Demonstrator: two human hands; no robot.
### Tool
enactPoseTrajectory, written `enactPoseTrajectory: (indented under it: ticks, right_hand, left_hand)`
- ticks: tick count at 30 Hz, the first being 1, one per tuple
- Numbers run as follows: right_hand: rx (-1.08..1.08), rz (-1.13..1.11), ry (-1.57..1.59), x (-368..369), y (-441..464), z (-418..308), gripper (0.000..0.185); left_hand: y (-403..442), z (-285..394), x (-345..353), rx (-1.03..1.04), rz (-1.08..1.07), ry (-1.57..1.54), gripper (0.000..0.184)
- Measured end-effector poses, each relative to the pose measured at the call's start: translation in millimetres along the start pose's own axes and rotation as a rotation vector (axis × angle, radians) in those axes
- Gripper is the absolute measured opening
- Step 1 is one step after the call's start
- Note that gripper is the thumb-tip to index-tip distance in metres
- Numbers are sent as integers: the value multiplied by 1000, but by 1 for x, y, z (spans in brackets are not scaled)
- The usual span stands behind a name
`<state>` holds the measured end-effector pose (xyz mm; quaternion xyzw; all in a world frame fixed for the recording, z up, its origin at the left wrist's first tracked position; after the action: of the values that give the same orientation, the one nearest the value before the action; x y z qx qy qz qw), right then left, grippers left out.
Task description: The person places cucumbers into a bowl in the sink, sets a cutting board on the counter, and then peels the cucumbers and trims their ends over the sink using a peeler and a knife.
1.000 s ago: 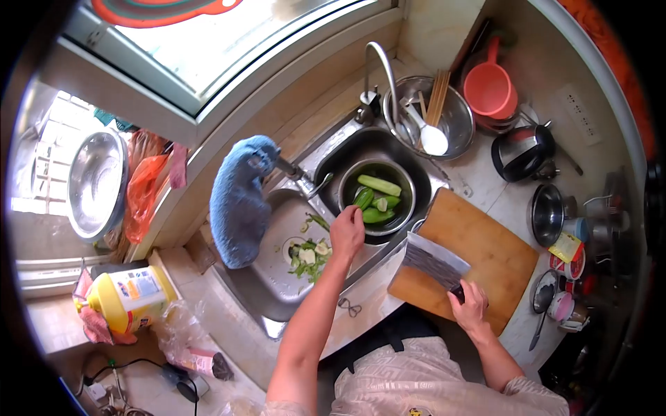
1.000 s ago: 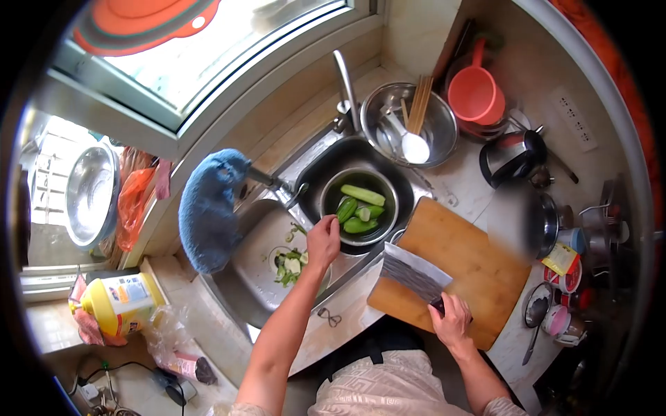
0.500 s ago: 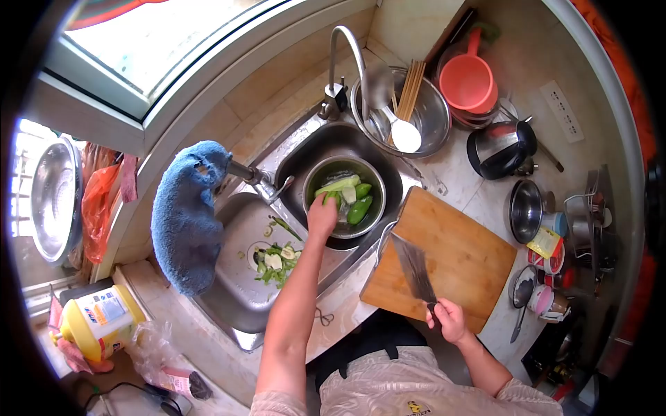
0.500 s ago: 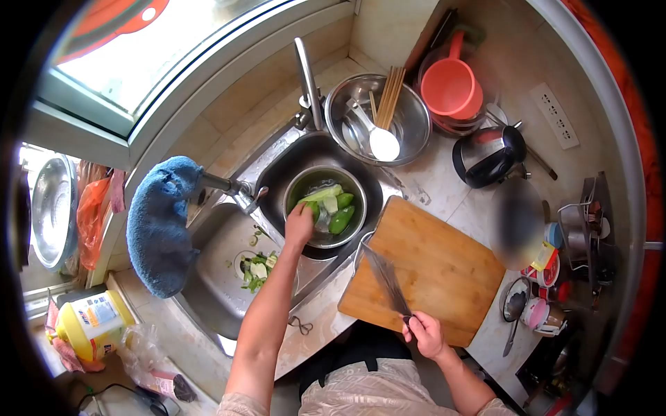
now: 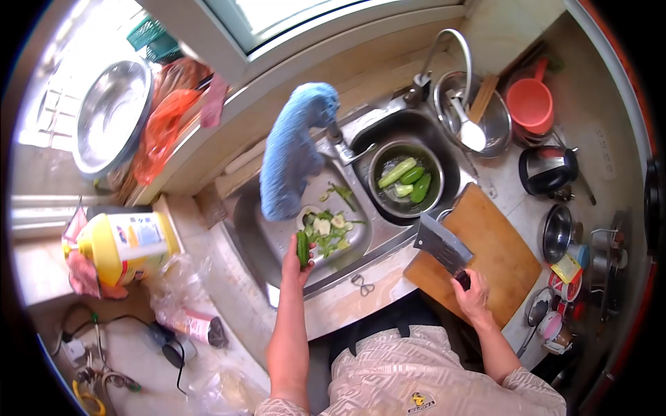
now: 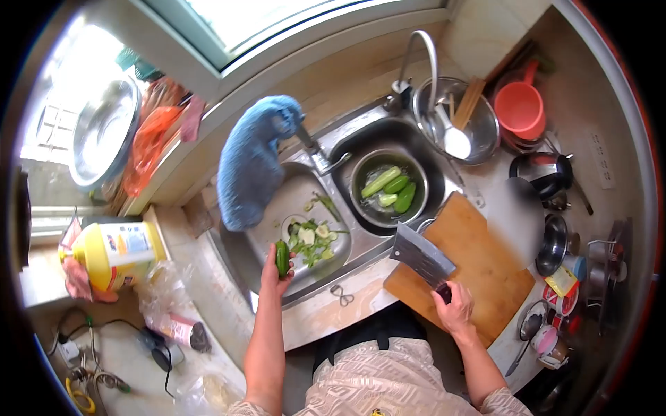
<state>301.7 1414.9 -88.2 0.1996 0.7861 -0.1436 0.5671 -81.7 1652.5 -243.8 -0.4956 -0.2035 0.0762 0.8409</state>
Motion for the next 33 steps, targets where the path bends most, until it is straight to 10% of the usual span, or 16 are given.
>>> enactPoseTrajectory:
  ticks: [15, 21, 28, 33]
  right_hand:
    - [-120, 134, -104, -2, -9, -44, 36]
    - [-323, -269, 145, 94, -18, -171, 38]
    - [-322, -357, 156, 130, -14, -183, 29]
    - [-300, -474, 397, 131, -8, -180, 17]
  left_hand:
    - [-47, -2, -5, -31, -303, -278, 45]
    - [-49, -7, -30, 201, -175, -86, 35]
    - [-94, -104, -43, -208, -396, 15, 44]
    - [-68, -112, -30, -138, -354, 120, 46]
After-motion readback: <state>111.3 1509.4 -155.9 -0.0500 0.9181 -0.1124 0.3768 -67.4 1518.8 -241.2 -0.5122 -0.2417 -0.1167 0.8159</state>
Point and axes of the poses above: each hand's wrist, its own y-axis towards the middle knuckle, its own x-axis out of the palm, z = x × y, the point moved 7 cm from there along y, towards the middle knuckle, and after that the axes turned 8 degrees about -y, right-handed, at the moved point
